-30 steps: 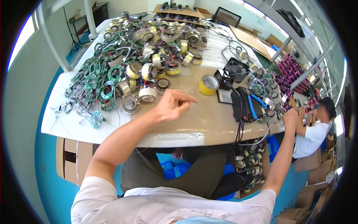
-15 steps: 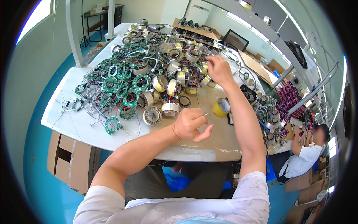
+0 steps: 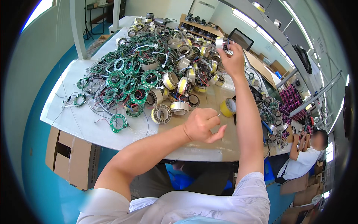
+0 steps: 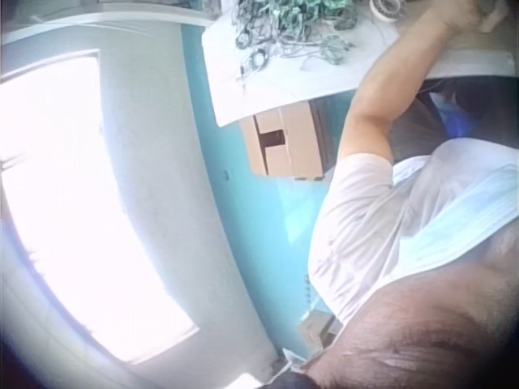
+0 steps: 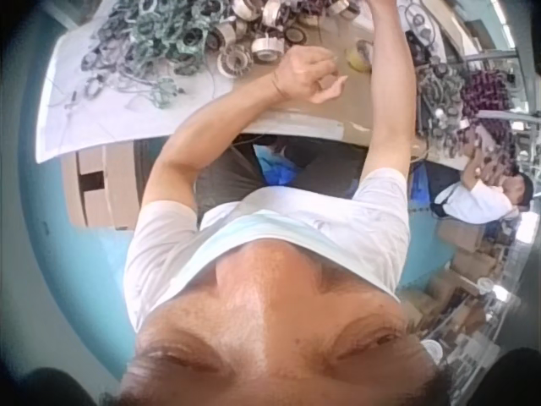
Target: Soldering components onto small circular circuit boards at a workbench.
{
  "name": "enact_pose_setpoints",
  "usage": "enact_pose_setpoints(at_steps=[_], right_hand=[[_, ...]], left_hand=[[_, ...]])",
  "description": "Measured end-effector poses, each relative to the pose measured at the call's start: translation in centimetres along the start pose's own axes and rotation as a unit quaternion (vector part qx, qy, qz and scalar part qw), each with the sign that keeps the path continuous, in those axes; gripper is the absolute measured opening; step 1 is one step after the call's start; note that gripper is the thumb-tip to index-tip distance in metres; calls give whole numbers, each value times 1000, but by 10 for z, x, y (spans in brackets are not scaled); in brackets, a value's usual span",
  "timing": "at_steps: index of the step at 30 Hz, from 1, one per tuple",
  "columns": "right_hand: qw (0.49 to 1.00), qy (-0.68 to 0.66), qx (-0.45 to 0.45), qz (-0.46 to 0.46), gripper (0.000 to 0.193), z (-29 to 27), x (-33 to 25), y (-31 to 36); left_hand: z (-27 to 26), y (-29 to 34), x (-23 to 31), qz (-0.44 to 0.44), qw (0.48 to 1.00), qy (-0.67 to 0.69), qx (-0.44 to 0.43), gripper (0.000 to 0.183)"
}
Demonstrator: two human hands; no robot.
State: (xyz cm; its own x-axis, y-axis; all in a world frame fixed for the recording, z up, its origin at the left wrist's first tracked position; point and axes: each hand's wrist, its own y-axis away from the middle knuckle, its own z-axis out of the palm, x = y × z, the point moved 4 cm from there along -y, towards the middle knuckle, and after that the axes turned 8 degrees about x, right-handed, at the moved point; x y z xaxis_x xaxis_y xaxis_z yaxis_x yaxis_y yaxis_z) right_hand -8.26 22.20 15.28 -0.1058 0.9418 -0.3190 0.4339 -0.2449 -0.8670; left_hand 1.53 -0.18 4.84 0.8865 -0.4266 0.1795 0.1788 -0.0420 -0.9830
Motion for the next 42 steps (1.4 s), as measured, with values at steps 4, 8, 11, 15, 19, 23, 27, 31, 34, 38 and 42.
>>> enact_pose_setpoints(at_steps=[4, 8, 11, 15, 19, 23, 27, 31, 34, 38, 42], right_hand=[[981, -156, -62, 93, 31, -55, -2, 57], [957, -225, -153, 104, 26, -82, 12, 132], [947, -162, -265, 80, 29, -90, 14, 162], [930, -99, -352, 33, 33, -79, -1, 171], [925, -72, -374, -23, 33, -76, 7, 186], [899, -58, -433, 35, 34, -77, 3, 185], [893, -81, -435, 76, 38, -77, 9, 189], [897, -103, -425, 60, 39, -73, 8, 189], [898, -88, -422, 85, 39, -76, 12, 189], [903, -90, -415, 66, 40, -72, 15, 191], [907, -101, -405, 56, 42, -70, 15, 190]], left_hand=[[-3, -3, -3, -12, 1000, -16, 15, 13], [-9, -9, -11, -66, 998, -19, -10, 11], [-17, -21, -20, -45, 997, -48, 46, 3], [-27, -31, -42, -174, 968, -136, 116, 4], [-6, -67, -72, -156, 936, -313, 31, 12], [25, -109, -148, -159, 855, -446, -211, 15], [58, -114, -207, -133, 778, -462, -404, 16], [65, -100, -238, -117, 710, -470, -511, 20], [70, -105, -229, -115, 682, -486, -534, 19], [48, -139, -222, -156, 766, -456, -425, 24], [-1, -186, -190, -12, 921, -380, -91, 22]])
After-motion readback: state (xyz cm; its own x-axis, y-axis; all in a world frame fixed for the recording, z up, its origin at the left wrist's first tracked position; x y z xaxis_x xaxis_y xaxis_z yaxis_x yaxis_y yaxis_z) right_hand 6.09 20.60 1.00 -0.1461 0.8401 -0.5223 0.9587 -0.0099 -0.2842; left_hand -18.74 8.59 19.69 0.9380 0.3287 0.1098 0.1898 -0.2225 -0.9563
